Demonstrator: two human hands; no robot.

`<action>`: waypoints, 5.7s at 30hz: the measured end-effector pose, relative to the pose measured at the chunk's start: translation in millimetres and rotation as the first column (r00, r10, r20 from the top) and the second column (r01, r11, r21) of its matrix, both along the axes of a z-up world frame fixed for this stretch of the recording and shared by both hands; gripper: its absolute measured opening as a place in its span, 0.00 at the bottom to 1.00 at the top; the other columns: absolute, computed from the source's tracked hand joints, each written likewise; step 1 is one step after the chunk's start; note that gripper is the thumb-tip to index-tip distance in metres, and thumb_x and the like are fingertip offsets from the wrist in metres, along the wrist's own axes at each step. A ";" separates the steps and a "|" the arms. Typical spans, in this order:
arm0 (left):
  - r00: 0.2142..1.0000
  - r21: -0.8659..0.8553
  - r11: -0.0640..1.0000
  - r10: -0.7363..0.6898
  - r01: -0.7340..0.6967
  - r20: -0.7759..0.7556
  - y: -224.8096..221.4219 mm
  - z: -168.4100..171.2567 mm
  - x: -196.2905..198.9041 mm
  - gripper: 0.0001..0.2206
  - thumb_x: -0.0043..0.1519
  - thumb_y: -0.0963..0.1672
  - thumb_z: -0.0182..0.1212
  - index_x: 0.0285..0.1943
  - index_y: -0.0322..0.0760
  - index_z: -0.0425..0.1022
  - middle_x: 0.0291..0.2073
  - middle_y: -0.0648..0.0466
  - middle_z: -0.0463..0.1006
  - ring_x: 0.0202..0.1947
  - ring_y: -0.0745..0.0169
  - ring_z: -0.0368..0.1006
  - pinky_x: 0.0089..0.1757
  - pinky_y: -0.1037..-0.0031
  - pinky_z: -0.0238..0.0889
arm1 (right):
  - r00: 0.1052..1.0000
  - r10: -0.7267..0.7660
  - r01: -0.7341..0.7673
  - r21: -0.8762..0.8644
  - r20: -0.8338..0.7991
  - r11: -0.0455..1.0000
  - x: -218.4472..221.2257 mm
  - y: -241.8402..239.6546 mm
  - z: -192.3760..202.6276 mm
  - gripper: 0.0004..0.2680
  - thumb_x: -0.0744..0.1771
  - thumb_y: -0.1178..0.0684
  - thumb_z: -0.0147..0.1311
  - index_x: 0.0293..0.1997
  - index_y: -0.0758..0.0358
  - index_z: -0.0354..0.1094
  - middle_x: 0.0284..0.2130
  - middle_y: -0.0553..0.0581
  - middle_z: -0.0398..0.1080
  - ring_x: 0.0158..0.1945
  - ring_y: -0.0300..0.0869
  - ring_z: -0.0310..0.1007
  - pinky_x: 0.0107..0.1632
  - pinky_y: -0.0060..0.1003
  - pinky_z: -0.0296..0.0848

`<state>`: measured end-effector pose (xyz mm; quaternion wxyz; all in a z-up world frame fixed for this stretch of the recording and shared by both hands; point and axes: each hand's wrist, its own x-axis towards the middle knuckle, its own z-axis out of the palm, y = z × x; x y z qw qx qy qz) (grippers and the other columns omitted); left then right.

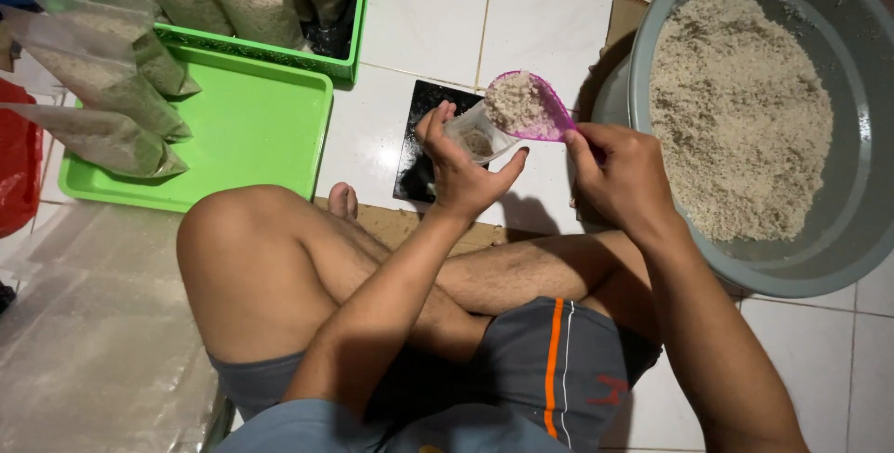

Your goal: Manually filling small plastic bags with granular material from a basin, weighing them on a digital scale, and placing them into trays.

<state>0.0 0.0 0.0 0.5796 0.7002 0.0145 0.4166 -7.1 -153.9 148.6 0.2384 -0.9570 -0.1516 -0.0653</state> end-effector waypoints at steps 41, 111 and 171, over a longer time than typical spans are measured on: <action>0.958 -0.128 0.950 -0.288 0.284 -0.014 19.7 -22.7 -14.6 0.44 0.52 0.45 0.70 0.70 0.30 0.39 0.58 0.40 0.57 0.62 0.46 0.55 0.63 0.56 0.44 | 0.764 -0.640 0.468 -0.617 -0.076 0.632 43.7 -259.3 -82.9 0.09 0.65 0.56 0.51 0.45 0.67 0.75 0.27 0.73 0.75 0.36 0.68 0.77 0.36 0.61 0.75; 0.965 -0.259 0.959 -0.173 0.119 -0.198 42.1 21.9 -5.1 0.11 0.67 0.40 0.53 0.57 0.36 0.63 0.36 0.54 0.78 0.37 0.68 0.72 0.43 0.76 0.65 | 0.725 0.510 -0.011 -0.733 0.462 0.680 -2.6 23.5 -19.5 0.07 0.64 0.57 0.52 0.43 0.56 0.74 0.23 0.54 0.65 0.28 0.44 0.68 0.26 0.34 0.65; 0.924 -0.583 0.765 -0.378 0.274 -0.061 46.3 2.4 -8.9 0.22 0.54 0.41 0.62 0.58 0.33 0.64 0.43 0.45 0.73 0.43 0.65 0.69 0.37 0.83 0.62 | 0.864 -0.458 0.449 -0.090 -0.207 0.889 -28.1 -169.8 31.9 0.08 0.72 0.49 0.55 0.45 0.60 0.77 0.32 0.51 0.76 0.35 0.33 0.70 0.36 0.33 0.64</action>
